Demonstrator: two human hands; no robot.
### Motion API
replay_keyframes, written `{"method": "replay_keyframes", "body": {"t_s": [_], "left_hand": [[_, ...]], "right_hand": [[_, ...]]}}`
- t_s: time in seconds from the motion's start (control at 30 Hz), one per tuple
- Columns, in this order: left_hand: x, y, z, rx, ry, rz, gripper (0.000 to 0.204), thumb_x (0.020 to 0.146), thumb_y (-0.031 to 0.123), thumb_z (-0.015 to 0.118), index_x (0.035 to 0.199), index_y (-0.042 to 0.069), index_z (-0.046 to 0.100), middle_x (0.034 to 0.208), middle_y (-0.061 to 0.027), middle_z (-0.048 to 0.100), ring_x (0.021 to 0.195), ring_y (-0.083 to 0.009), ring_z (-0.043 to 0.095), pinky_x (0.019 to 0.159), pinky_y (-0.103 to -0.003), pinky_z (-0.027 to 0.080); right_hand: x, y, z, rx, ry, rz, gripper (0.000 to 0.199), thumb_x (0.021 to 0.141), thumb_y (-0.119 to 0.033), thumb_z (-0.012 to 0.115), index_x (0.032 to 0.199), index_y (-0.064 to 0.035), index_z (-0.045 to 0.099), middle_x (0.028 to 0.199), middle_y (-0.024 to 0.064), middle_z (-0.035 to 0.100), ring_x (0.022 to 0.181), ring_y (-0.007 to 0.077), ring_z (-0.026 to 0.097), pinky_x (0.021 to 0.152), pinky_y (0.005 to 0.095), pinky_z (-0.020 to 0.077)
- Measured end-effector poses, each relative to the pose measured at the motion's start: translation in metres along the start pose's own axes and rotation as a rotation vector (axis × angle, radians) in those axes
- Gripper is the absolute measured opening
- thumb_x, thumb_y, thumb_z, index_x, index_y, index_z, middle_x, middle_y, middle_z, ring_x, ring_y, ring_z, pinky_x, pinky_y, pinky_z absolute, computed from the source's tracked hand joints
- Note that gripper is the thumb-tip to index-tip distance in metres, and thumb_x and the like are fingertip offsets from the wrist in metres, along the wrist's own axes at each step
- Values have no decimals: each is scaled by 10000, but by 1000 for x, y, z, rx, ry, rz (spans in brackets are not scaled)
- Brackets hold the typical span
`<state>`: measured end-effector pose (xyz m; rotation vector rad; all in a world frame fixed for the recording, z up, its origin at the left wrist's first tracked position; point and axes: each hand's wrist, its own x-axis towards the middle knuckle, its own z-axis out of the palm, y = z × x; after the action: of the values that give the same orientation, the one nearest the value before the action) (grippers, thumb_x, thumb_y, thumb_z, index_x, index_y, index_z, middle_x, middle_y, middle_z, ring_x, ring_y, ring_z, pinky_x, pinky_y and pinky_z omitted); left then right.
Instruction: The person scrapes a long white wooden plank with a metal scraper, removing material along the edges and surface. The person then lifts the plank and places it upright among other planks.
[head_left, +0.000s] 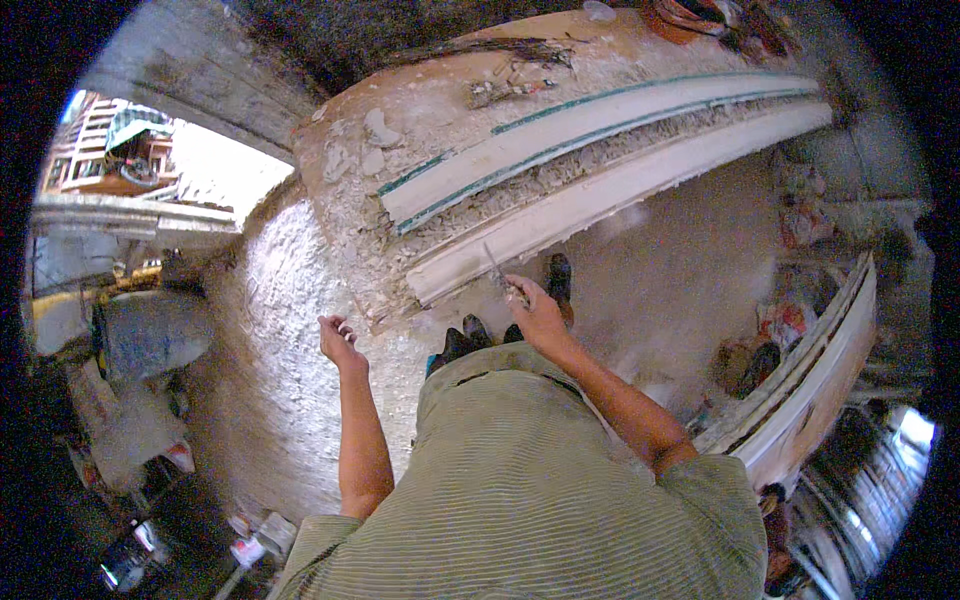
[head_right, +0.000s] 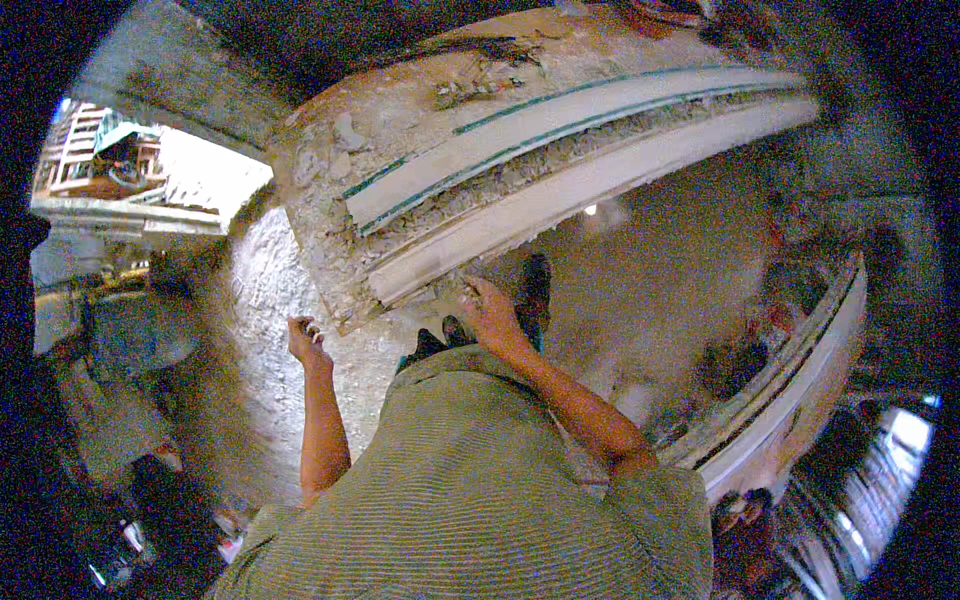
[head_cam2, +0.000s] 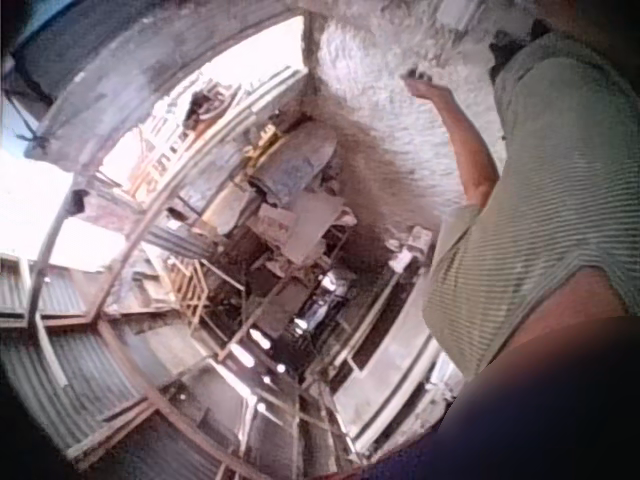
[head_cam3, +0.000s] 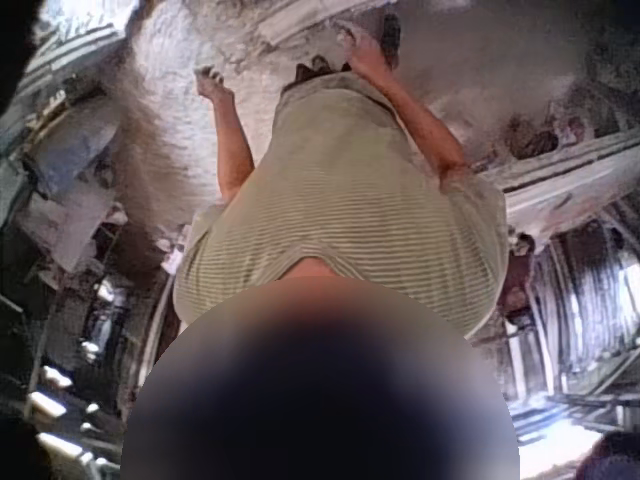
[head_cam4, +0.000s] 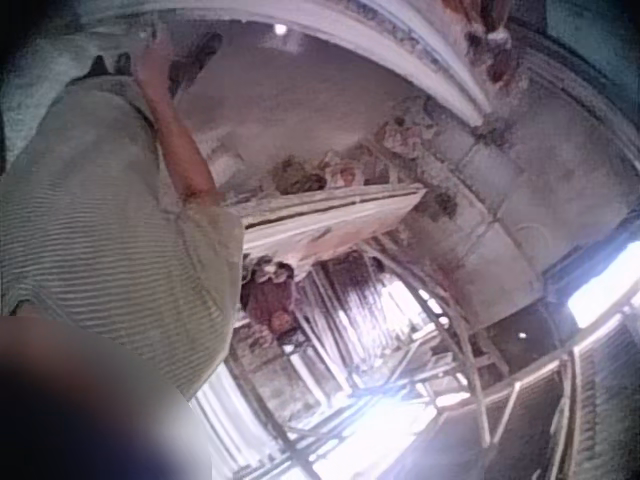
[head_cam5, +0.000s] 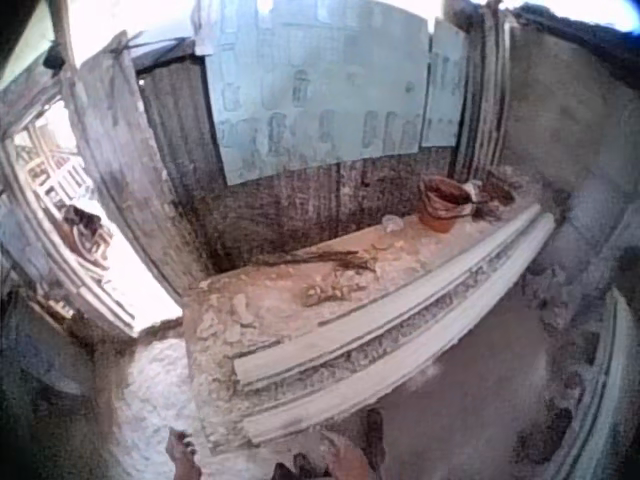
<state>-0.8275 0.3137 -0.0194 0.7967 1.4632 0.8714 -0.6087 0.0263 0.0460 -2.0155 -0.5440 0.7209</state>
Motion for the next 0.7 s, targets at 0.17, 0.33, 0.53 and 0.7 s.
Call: {"method": "replay_keyframes", "body": {"t_s": [0.17,0.33,0.53,0.7], "left_hand": [[-49,21,51,263,-610,261,241,956,341,528,983,114,608,943,-18,631,818,-111,560,725,-268,455],[-141,-7,124,425,-1270,-168,540,957,485,476,1340,106,435,1260,-60,534,1158,-214,498,971,-428,407],[-178,-17,162,604,-1364,-275,690,930,497,520,1466,132,285,1507,-90,321,1335,-255,365,1025,-471,363],[-168,-13,165,645,-1326,-126,730,919,435,562,1499,139,234,1472,-110,391,1287,-256,436,1017,-431,376]], "right_hand": [[-19,-9,29,36,207,-1,533,865,-134,557,1363,-30,402,1323,212,469,1256,339,445,1060,383,344],[-20,-15,32,-77,355,-157,545,851,-64,536,1370,-4,378,1307,227,450,1245,379,433,1075,420,332],[-7,5,-3,-211,263,-22,589,808,-77,611,1361,-53,412,1308,254,439,1227,443,429,997,506,413],[30,45,-89,-619,489,-57,297,891,-132,522,1170,-33,526,1229,221,482,864,407,642,703,470,554]]}}
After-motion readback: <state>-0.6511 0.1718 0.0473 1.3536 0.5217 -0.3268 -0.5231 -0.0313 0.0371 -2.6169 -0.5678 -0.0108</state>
